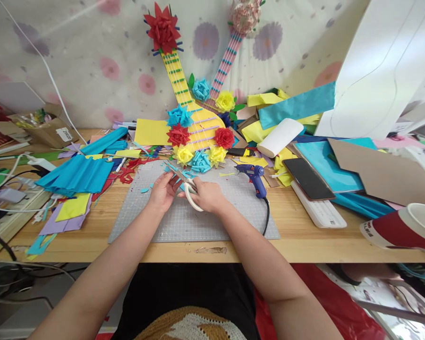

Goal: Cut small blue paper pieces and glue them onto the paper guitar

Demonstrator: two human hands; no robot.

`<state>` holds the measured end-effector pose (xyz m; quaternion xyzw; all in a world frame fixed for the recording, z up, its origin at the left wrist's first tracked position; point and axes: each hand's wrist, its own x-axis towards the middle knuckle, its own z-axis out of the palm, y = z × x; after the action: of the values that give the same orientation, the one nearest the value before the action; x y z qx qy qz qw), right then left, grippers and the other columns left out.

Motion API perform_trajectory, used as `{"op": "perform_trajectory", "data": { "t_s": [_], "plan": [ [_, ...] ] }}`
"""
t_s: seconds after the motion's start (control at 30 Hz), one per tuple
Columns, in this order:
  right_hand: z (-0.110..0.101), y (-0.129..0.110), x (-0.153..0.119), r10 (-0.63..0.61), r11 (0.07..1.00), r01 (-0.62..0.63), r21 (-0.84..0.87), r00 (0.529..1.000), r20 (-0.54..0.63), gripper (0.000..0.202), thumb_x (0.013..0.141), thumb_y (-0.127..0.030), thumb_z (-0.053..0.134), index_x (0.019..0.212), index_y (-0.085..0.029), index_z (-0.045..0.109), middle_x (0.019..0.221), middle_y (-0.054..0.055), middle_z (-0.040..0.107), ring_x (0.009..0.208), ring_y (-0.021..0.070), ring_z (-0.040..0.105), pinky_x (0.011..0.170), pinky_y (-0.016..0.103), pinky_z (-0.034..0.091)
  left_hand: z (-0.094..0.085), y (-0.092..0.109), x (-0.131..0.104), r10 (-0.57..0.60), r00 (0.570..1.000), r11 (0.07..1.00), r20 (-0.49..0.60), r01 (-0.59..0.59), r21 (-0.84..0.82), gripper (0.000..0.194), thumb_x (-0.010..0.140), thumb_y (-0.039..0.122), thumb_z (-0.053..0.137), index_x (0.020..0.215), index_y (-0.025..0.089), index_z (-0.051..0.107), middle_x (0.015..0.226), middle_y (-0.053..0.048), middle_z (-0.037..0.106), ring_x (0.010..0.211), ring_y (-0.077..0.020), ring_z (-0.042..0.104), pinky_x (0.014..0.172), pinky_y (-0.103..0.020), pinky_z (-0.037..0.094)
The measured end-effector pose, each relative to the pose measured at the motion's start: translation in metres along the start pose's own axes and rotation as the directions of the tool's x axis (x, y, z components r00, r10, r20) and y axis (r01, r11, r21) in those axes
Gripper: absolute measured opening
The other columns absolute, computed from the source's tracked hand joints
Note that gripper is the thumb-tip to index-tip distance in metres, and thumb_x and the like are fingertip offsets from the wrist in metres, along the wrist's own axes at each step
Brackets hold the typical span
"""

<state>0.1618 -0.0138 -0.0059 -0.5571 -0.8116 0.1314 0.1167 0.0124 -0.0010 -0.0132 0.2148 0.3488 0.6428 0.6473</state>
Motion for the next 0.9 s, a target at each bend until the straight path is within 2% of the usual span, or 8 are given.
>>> {"op": "perform_trajectory", "data": {
  "t_s": [0.27, 0.53, 0.7, 0.9],
  "plan": [
    [-0.004, 0.004, 0.001, -0.015, 0.998, 0.014, 0.06, 1.0, 0.006, 0.046, 0.081, -0.065, 0.045, 0.091, -0.021, 0.054, 0.072, 0.005, 0.063, 0.065, 0.0202, 0.055, 0.056, 0.027, 0.025, 0.0, 0.003, 0.0, 0.104, 0.994, 0.992, 0.02, -0.105, 0.067, 0.025, 0.053, 0.025, 0.08, 0.068, 0.017, 0.062, 0.071, 0.003, 0.068, 0.068, -0.0111, 0.063, 0.069, -0.025, 0.051],
    [-0.011, 0.017, 0.003, -0.111, 0.975, 0.096, 0.199, 0.991, 0.07, 0.046, 0.077, -0.065, 0.052, 0.083, -0.019, 0.053, 0.068, 0.0, 0.056, 0.06, 0.0133, 0.046, 0.056, 0.024, 0.028, -0.003, 0.004, 0.0, 0.153, 0.987, 0.971, 0.053, -0.161, 0.179, 0.027, 0.05, 0.029, 0.08, 0.065, 0.016, 0.062, 0.068, 0.002, 0.067, 0.069, -0.0137, 0.065, 0.07, -0.028, 0.052],
    [-0.013, 0.025, 0.004, -0.156, 0.941, 0.122, 0.316, 0.984, 0.086, 0.043, 0.075, -0.062, 0.055, 0.077, -0.019, 0.05, 0.066, -0.002, 0.052, 0.06, 0.012, 0.044, 0.057, 0.024, 0.029, -0.002, 0.006, -0.001, 0.152, 0.986, 0.966, 0.068, -0.163, 0.203, 0.024, 0.05, 0.027, 0.079, 0.063, 0.016, 0.062, 0.067, 0.002, 0.067, 0.068, -0.014, 0.065, 0.068, -0.028, 0.052],
    [-0.019, 0.024, 0.003, -0.126, 0.934, 0.075, 0.35, 0.984, 0.127, 0.04, 0.072, -0.058, 0.058, 0.072, -0.02, 0.048, 0.063, -0.003, 0.049, 0.06, 0.0123, 0.043, 0.057, 0.025, 0.028, -0.004, 0.008, -0.001, 0.128, 0.986, 0.963, 0.109, -0.15, 0.226, 0.021, 0.051, 0.026, 0.077, 0.064, 0.016, 0.064, 0.066, 0.0, 0.069, 0.066, -0.0133, 0.065, 0.069, -0.028, 0.052]
  ]
}}
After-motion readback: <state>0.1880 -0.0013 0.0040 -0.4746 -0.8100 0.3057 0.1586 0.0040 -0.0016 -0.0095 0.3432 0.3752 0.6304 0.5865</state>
